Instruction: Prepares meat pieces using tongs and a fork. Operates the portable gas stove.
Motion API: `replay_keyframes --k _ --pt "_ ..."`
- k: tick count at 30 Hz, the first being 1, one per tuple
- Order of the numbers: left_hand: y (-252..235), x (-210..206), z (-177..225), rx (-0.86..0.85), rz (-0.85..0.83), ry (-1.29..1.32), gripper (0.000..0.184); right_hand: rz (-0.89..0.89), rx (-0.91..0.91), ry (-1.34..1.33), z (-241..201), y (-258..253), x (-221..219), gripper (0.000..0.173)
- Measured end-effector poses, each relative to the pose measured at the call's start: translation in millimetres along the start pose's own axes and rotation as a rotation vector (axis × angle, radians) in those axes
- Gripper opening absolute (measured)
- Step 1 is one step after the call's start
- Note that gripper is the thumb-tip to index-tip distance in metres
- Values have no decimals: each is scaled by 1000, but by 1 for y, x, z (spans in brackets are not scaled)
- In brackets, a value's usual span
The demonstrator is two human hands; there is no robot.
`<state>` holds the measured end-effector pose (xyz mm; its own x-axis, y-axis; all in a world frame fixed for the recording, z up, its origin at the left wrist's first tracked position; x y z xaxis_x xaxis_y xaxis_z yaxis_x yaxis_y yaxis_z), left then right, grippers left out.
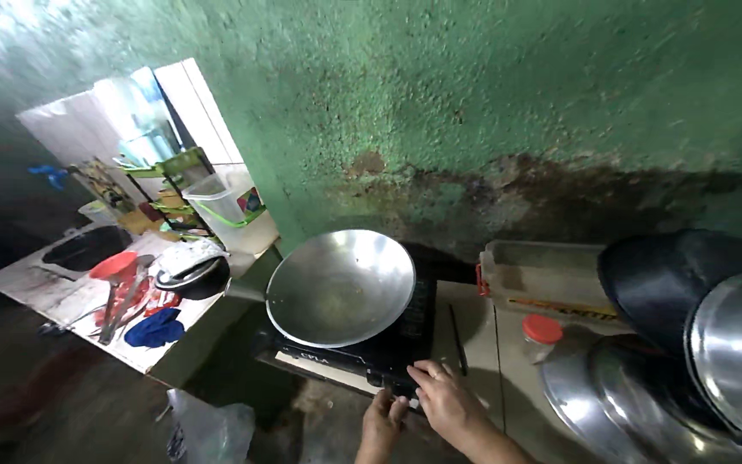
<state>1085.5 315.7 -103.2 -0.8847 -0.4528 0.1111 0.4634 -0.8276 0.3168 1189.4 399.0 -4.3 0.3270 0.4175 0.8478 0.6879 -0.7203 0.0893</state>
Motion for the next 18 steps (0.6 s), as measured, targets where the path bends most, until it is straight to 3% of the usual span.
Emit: replay_keyframes --k 6,13,15,18 --pt "-4 -3 5 -111 227 -205 33 -161 10 84 2 -10 2 45" --pt "20 -14 50 -244 329 -902 29 -209 90 57 -1 -31 -2 60" --pt "22 -16 53 -329 387 -986 24 -224 93 73 0 -35 -2 61" --pt "21 -15 52 -323 393 -995 23 -231 81 120 0 -38 -3 61"
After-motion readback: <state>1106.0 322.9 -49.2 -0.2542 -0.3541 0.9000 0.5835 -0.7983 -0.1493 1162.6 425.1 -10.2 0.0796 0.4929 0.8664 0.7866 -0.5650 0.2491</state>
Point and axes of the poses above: each hand's wrist, its own y-axis away from the middle knuckle, its own x-axis out of the back of the hand, z = x × y, the point moved 9 cm from there along -y, towards the middle knuckle, and after that the axes turned 4 degrees about -x, right-handed, at the moved point
